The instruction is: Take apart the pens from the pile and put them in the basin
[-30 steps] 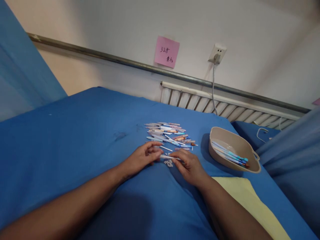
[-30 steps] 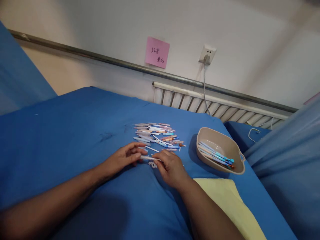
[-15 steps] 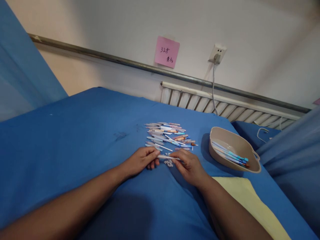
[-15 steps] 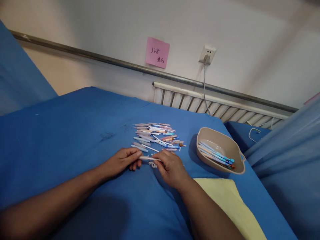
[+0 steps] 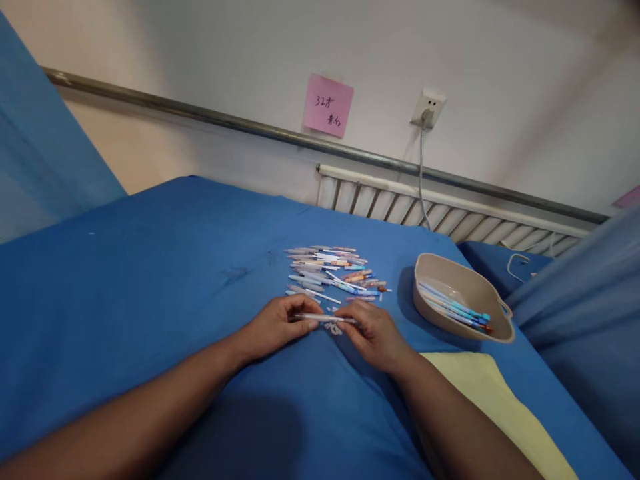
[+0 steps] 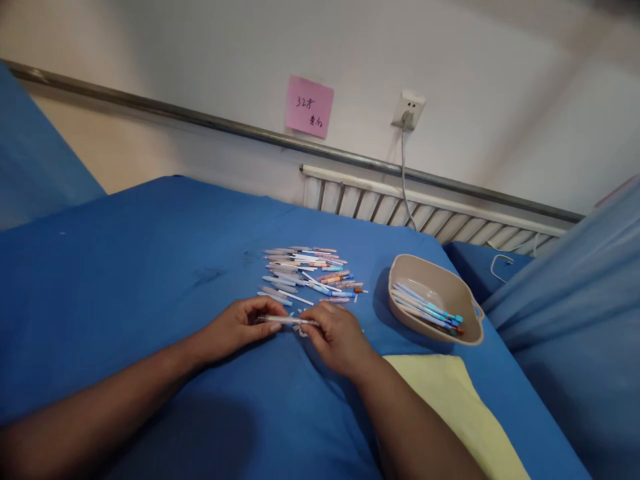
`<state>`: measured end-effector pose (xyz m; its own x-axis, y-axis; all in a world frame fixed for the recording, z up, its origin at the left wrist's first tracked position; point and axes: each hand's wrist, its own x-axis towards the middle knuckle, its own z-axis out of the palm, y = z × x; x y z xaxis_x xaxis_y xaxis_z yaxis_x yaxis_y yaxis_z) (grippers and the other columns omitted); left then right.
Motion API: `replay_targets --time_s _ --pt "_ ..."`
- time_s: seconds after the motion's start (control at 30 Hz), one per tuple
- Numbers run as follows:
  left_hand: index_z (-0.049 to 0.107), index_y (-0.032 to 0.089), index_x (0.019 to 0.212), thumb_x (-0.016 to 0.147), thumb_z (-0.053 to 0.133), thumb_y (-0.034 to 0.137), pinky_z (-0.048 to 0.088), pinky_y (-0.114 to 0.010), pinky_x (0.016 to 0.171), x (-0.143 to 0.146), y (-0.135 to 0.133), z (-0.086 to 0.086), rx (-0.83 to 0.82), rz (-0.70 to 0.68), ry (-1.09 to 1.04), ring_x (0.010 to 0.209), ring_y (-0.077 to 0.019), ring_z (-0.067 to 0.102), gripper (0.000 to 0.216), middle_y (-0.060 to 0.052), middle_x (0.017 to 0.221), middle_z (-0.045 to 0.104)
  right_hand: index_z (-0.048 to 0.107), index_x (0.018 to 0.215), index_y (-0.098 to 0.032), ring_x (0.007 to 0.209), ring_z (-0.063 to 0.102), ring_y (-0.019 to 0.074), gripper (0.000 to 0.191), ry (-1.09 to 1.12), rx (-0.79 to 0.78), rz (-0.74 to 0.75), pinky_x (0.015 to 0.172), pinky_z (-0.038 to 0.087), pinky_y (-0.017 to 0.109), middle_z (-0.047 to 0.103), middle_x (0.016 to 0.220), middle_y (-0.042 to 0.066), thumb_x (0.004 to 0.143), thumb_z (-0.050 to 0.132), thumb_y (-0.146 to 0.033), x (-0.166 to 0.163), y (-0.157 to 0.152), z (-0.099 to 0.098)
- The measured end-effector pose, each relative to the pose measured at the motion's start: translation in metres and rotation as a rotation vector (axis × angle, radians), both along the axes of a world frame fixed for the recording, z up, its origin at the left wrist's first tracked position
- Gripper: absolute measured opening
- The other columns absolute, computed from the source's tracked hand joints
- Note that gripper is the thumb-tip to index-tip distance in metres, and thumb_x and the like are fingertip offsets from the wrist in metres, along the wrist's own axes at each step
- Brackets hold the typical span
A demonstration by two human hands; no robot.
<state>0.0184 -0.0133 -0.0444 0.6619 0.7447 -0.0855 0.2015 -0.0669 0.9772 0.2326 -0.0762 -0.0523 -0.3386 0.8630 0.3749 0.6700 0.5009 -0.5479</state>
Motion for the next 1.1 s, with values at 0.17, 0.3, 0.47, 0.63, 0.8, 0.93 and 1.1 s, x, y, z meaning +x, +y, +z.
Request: replay_targets --time_s 0.17,0.3,0.47,0.63,0.8,0.93,1.1 --pt "0.054 0.022 0.112 0.067 0.069 0.028 0.046 -0.028 0.076 -0.001 0.002 0.0 -0.032 0.006 -0.035 0.084 -0.0161 0.058 0.048 -0.002 0.093 0.062 0.06 0.101 -0.022 0.083 0.059 0.0166 0.016 -0.053 0.023 -0.008 0.076 0.044 0.029 0.065 0.088 0.004 0.088 0.05 -0.024 -0.002 0.001 0.005" --pt "0.056 0.02 0.109 0.07 0.067 0.036 0.047 -0.027 0.069 -0.001 0.008 -0.001 -0.041 0.039 0.001 0.079 -0.0159 0.058 0.044 -0.004 0.091 0.063 0.059 0.101 -0.022 0.086 0.059 0.0176 0.017 0.031 0.168 -0.163 0.078 0.044 0.031 0.065 0.091 0.005 0.088 0.048 -0.023 0.011 -0.004 0.018" --pt "0.061 0.019 0.097 0.069 0.067 0.041 0.046 -0.025 0.061 -0.001 0.011 -0.003 -0.069 0.085 0.013 0.068 -0.0142 0.057 0.037 -0.002 0.08 0.062 0.061 0.096 -0.021 0.081 0.06 0.0189 0.02 0.194 0.285 -0.63 0.074 0.046 0.03 0.066 0.09 0.005 0.085 0.051 -0.034 0.093 -0.007 0.039" --pt "0.063 0.018 0.091 0.068 0.067 0.041 0.044 -0.024 0.06 0.001 0.009 -0.005 -0.083 0.058 0.005 0.063 -0.0129 0.055 0.033 0.001 0.071 0.06 0.063 0.087 -0.019 0.075 0.06 0.018 0.019 -0.245 -0.159 -0.921 0.066 0.041 0.026 0.067 0.083 0.005 0.082 0.051 -0.032 0.194 0.003 0.034" --pt "0.062 0.017 0.091 0.068 0.067 0.041 0.044 -0.024 0.058 0.0 0.012 -0.003 -0.08 0.061 0.002 0.062 -0.0129 0.057 0.033 0.0 0.073 0.063 0.066 0.07 -0.017 0.067 0.057 0.016 0.008 -0.376 -0.288 -0.88 0.06 0.036 0.024 0.066 0.07 0.004 0.071 0.062 -0.023 0.221 0.014 0.014" --pt "0.061 0.017 0.091 0.068 0.066 0.041 0.045 -0.024 0.057 -0.003 0.016 0.0 -0.063 0.085 0.007 0.061 -0.0134 0.057 0.034 0.0 0.071 0.062 0.068 0.068 -0.018 0.069 0.058 0.0171 0.006 -0.408 -0.313 -0.854 0.063 0.036 0.025 0.067 0.068 0.004 0.069 0.063 -0.02 0.215 0.021 0.008" --pt "0.06 0.016 0.091 0.067 0.066 0.042 0.045 -0.025 0.056 -0.004 0.015 -0.001 -0.062 0.113 0.0 0.059 -0.0127 0.057 0.036 -0.001 0.073 0.063 0.07 0.078 -0.017 0.08 0.061 0.0204 0.014 -0.361 -0.237 -0.836 0.074 0.04 0.028 0.07 0.082 0.008 0.072 0.058 -0.016 0.199 0.03 0.019"
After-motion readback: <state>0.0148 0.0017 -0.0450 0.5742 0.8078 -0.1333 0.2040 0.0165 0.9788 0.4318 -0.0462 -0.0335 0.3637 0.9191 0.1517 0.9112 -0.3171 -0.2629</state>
